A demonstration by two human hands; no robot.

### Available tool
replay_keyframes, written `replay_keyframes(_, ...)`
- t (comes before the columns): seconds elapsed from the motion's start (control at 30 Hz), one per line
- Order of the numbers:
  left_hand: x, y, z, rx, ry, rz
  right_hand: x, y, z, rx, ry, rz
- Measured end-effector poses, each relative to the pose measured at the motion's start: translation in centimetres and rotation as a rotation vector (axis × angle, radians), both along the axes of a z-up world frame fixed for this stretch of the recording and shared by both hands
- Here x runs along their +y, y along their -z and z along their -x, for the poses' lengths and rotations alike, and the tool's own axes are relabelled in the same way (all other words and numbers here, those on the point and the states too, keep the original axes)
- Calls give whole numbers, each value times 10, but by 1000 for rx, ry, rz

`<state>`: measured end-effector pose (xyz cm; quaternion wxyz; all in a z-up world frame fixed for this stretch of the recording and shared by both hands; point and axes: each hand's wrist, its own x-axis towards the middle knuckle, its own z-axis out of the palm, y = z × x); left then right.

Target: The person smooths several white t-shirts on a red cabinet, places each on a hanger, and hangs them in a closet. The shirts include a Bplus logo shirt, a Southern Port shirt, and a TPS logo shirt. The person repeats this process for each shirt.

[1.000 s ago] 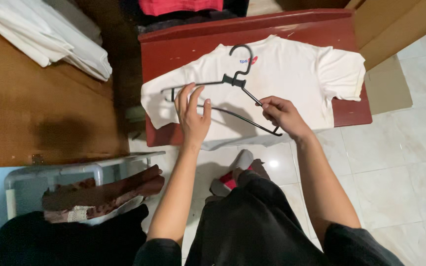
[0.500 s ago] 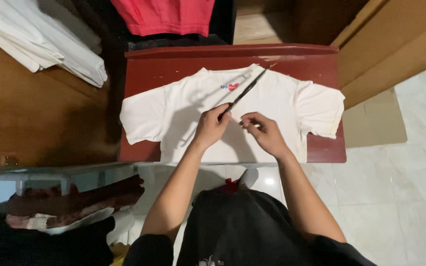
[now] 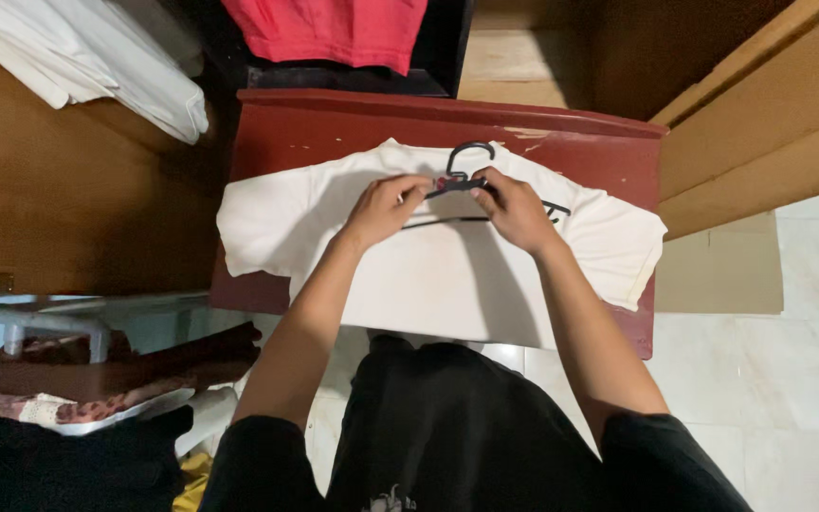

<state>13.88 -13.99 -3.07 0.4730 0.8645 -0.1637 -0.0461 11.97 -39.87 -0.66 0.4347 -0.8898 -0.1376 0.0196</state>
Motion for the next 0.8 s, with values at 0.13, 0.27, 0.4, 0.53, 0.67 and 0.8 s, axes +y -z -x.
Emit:
replay_keyframes(0.13, 41, 24, -40, -269, -172, -57, -24, 13, -20, 55, 149, -23)
replay_keyframes(0.27, 66, 53, -65, -262, -310, -200, -50, 19, -35, 51, 221, -17)
replay_keyframes(0.4, 63, 82, -75, -228, -164, -348, -60, 28, -40, 99, 283, -134)
replay_keyframes(0.53, 41, 98, -82, -222, -174, -460, -57, 29, -48, 194, 376, -133)
replay_keyframes(0.67, 29, 112, -92, -176, -185, -472, -57, 30, -46, 150, 351, -114)
replay_keyframes(0.8, 28, 117, -93, -193, -232, -521, -56, 23, -46, 102, 328, -118)
